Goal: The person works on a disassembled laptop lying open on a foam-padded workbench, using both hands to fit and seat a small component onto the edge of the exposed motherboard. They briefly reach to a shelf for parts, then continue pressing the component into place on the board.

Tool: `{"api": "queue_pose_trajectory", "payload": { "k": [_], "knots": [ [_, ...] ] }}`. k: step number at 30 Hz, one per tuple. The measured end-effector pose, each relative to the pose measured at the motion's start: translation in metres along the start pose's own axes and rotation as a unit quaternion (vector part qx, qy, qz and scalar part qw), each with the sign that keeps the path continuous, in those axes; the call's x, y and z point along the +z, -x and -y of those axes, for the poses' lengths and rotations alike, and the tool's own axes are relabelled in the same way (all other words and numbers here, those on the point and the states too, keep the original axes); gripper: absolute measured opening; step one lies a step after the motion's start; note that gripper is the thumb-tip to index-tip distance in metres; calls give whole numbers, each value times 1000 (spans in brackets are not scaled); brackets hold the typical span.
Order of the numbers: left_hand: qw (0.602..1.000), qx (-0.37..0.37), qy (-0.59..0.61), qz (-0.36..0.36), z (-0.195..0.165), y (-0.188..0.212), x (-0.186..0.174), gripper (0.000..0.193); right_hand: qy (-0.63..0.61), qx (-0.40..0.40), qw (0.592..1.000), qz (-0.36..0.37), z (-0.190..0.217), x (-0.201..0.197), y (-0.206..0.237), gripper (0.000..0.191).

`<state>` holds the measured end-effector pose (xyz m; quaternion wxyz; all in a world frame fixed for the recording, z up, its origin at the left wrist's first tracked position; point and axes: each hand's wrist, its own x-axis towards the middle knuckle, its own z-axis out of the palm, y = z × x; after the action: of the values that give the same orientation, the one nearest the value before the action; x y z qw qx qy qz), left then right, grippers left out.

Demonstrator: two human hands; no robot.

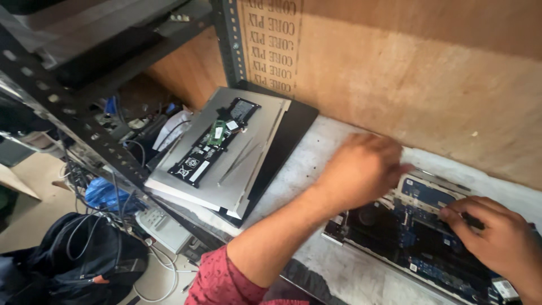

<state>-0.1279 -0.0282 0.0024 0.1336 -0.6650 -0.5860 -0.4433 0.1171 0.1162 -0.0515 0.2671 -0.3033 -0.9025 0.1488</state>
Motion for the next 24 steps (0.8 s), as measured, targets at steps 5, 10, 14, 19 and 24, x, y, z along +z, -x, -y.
{"api": "queue_pose_trajectory", "payload": {
  "k": [5, 10, 14, 19, 24],
  "knots": [
    [998, -27, 0, -62, -2, 2, -73, 12, 37, -8, 999, -16, 0, 1, -1, 20],
    [994, -96, -42, -35, 23, 15, -145, 13, 11, -4, 1000, -9, -2, 2, 1, 19],
    [940, -291, -164, 76, 74, 21, -189, 26, 5, 0, 1000, -26, 0, 3, 1, 20],
    [859, -406, -279, 140, 134, 41, -199, 63, 18, 13, 999, -24, 3, 0, 2, 24],
    [863, -414, -261, 123, 159, 63, -177, 76, 15, 1, 1000, -12, 3, -5, 0, 26]
  ]
}}
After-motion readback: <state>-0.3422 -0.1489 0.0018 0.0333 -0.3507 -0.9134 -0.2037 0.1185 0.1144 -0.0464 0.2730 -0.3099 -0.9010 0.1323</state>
